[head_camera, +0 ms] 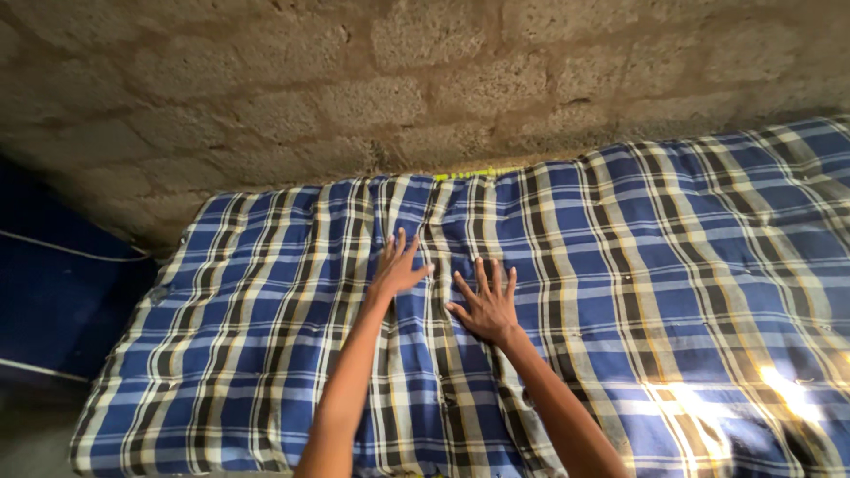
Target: The person unfolds a blue and white plaid mattress cover on a colorful woven mat, smooths it out, and folds it neatly. They then pick up a brown and white patterned cloth from a nearby table and fold it as well.
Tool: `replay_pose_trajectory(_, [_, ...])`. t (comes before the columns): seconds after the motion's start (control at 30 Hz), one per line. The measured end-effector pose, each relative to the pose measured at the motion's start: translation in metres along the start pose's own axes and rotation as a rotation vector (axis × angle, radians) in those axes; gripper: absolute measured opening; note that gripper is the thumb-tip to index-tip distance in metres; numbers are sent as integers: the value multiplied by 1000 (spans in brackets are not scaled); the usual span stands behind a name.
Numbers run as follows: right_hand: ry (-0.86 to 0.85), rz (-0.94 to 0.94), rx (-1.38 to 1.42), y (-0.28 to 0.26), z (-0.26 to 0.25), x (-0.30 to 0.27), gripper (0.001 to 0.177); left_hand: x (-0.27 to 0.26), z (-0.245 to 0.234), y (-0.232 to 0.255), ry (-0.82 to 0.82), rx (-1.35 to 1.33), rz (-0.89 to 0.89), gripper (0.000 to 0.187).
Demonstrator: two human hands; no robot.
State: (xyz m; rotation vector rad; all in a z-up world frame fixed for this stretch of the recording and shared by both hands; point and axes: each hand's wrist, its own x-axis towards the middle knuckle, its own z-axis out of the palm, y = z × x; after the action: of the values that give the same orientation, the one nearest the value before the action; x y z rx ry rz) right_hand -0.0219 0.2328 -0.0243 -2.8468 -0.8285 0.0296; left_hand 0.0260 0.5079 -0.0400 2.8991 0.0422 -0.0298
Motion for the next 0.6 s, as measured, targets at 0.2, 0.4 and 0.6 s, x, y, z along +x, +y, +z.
replay_pose_trajectory(0.2, [-54, -465, 80, -12, -22, -12, 89, -114, -9, -51, -14, 41, -246, 116])
replay_pose_trajectory(0.4, [-279, -739, 55, -75, -23, -23, 97, -162, -17, -90, 78, 103, -350, 122])
replay_pose_trajectory(0.6, [-237, -721, 14, -81, 13, -17, 93, -163, 1, -110, 150, 92, -301, 117])
